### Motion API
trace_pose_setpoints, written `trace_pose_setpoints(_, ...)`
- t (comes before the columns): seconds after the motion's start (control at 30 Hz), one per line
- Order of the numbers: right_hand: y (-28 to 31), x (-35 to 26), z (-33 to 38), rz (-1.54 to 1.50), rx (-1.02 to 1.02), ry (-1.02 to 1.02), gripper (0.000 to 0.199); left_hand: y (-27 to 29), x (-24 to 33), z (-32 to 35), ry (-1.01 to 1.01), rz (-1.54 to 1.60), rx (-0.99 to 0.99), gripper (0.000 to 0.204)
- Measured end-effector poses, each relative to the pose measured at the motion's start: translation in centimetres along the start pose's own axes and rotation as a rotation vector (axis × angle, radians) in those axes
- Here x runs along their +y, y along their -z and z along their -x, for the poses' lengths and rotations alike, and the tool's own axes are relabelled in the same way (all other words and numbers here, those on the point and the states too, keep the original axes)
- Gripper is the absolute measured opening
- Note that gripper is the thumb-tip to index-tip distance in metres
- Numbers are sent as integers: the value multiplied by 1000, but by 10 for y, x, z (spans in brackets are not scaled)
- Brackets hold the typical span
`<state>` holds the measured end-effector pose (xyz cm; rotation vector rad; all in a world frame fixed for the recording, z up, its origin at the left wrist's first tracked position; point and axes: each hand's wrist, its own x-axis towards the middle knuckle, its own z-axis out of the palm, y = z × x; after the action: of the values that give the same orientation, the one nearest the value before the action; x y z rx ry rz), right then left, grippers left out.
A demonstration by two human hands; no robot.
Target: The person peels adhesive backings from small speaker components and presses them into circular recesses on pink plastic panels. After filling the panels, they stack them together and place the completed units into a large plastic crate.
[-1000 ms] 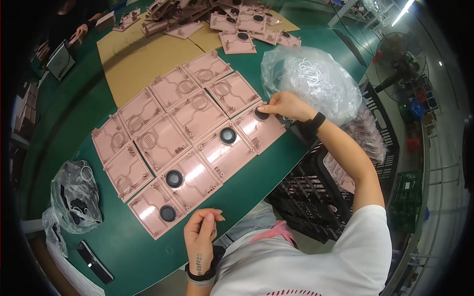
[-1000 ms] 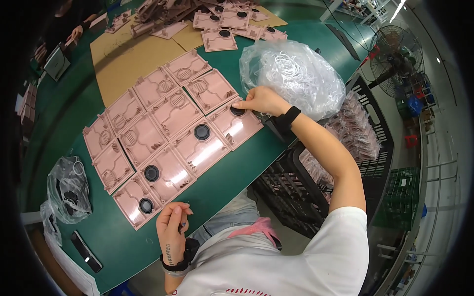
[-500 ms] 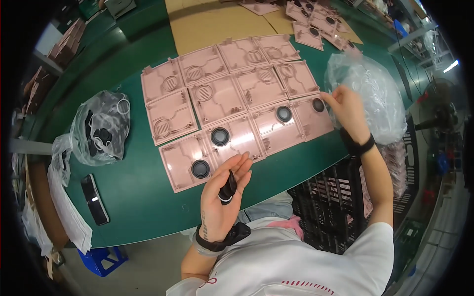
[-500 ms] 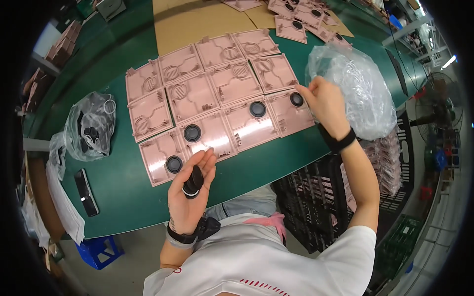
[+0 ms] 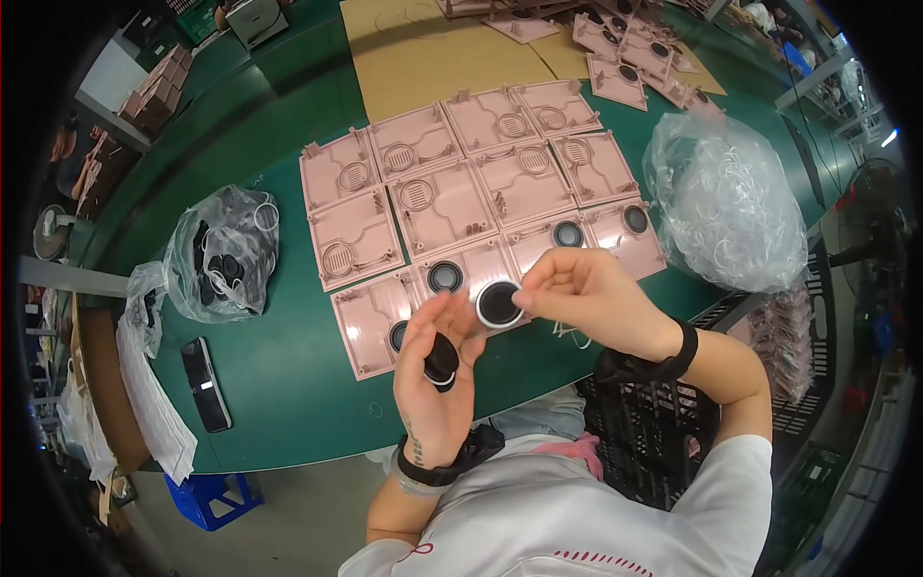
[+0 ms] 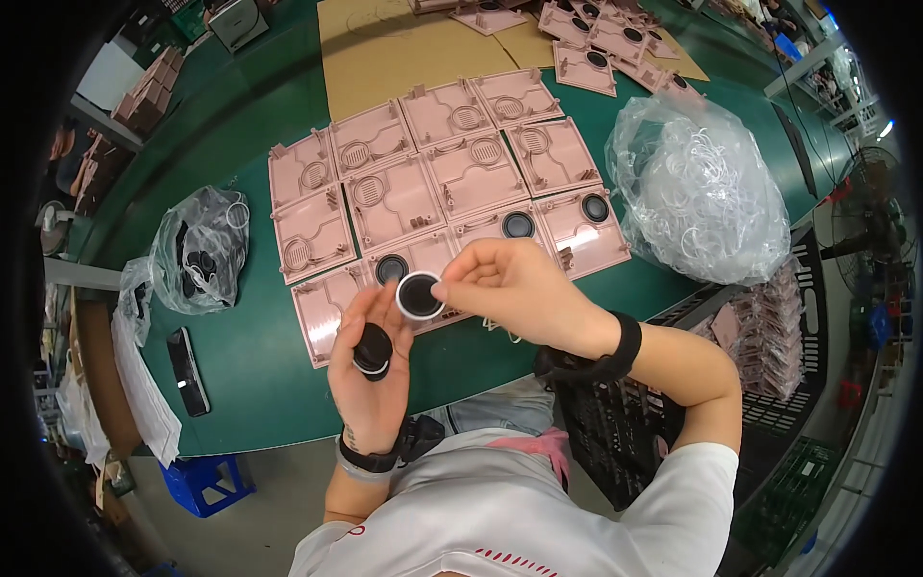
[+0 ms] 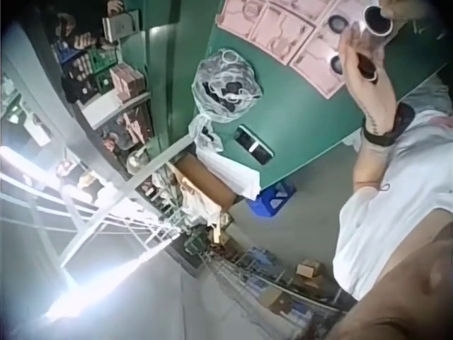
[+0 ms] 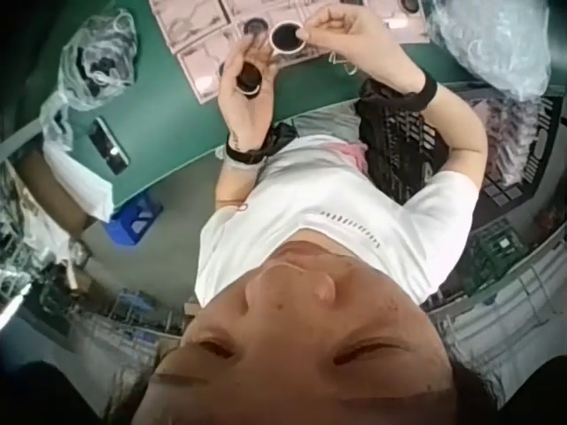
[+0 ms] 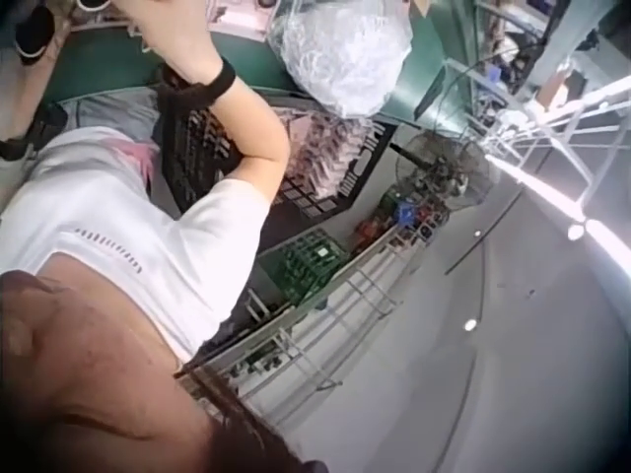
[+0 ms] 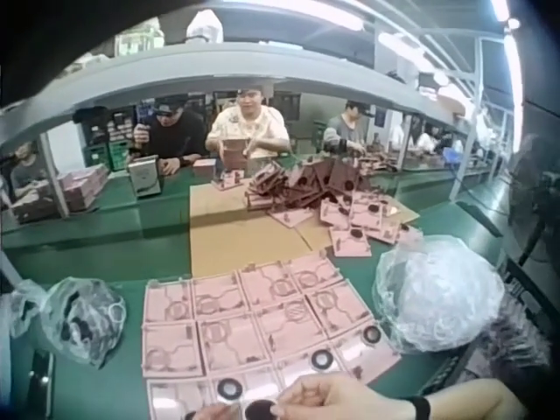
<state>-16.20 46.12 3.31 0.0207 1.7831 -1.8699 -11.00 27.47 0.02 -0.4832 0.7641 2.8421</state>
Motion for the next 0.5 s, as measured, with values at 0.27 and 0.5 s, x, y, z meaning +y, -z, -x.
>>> trace_pose_setpoints(0.27,3,1,-3,-74,9,-1,11,-3,-14,0,19,-432,-44,16)
trace_pose_setpoints(0.5,-3,-9,10,492,126,318,14,8,-17,-4,-48,-604,-60,11)
